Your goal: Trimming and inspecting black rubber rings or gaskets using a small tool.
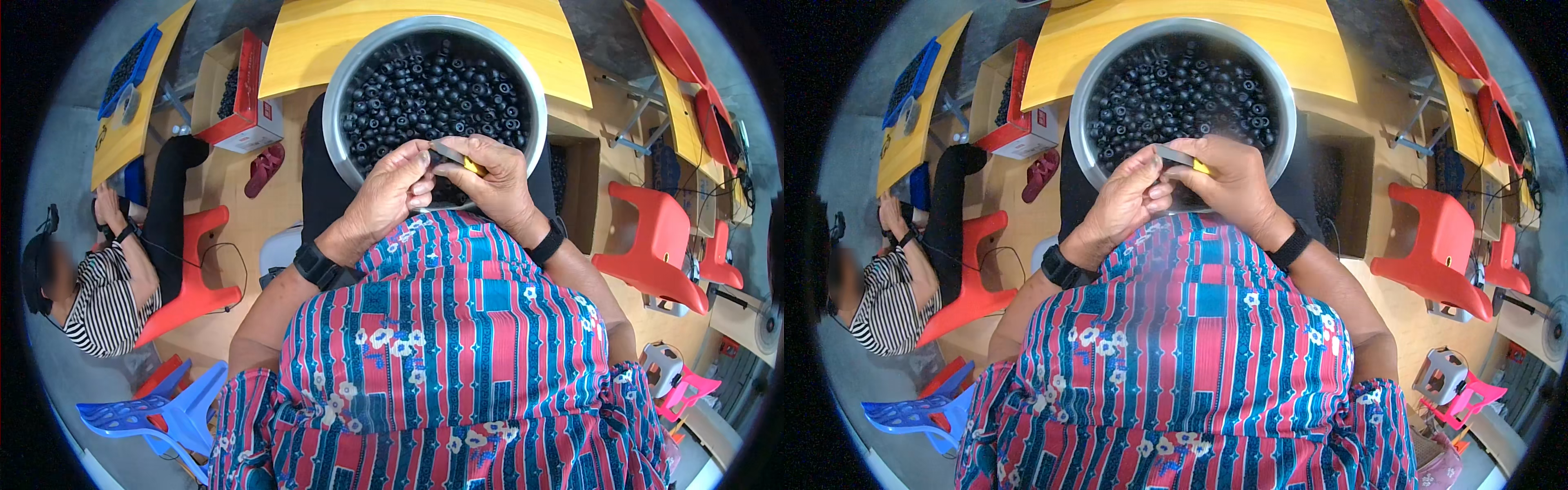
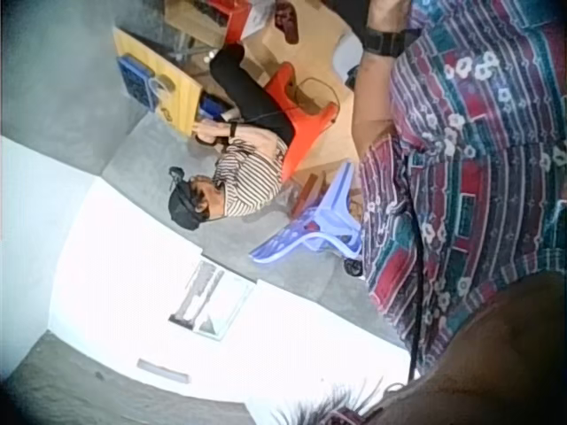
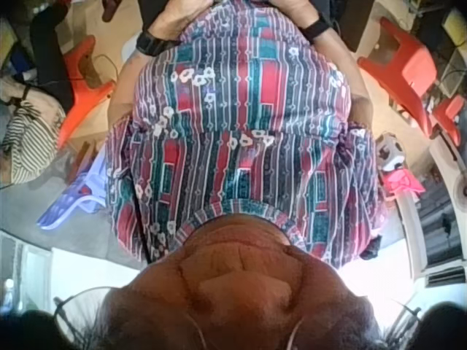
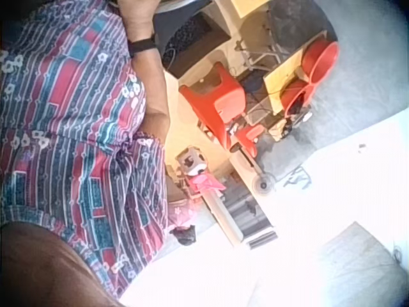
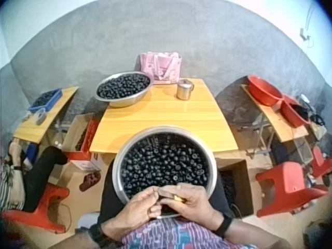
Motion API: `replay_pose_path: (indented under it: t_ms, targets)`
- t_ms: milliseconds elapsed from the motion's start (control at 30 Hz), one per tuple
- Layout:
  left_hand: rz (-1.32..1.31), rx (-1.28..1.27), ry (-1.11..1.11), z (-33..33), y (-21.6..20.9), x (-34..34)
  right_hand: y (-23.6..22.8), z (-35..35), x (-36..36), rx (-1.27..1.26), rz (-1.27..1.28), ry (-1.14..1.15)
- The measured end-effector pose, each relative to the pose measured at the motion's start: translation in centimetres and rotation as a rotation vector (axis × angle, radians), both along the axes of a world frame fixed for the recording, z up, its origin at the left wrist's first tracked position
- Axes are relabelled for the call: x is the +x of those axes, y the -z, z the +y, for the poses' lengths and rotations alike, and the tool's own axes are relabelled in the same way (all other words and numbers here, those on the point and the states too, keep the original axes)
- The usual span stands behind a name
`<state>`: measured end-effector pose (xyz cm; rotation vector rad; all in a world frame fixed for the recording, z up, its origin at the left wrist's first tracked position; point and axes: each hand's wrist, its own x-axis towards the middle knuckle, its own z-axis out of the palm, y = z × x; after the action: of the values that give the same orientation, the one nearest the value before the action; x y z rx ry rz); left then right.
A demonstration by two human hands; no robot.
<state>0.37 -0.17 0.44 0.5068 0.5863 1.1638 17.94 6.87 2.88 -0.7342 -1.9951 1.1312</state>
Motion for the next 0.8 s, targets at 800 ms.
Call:
replay_pose_path:
  t_ms: [800]
  targets:
    - [-0.082, -0.184, 0.026, 0.9, 0.2, -0.7, -0.5, -0.1, 1.5, 0.287, -0.041, 0.065]
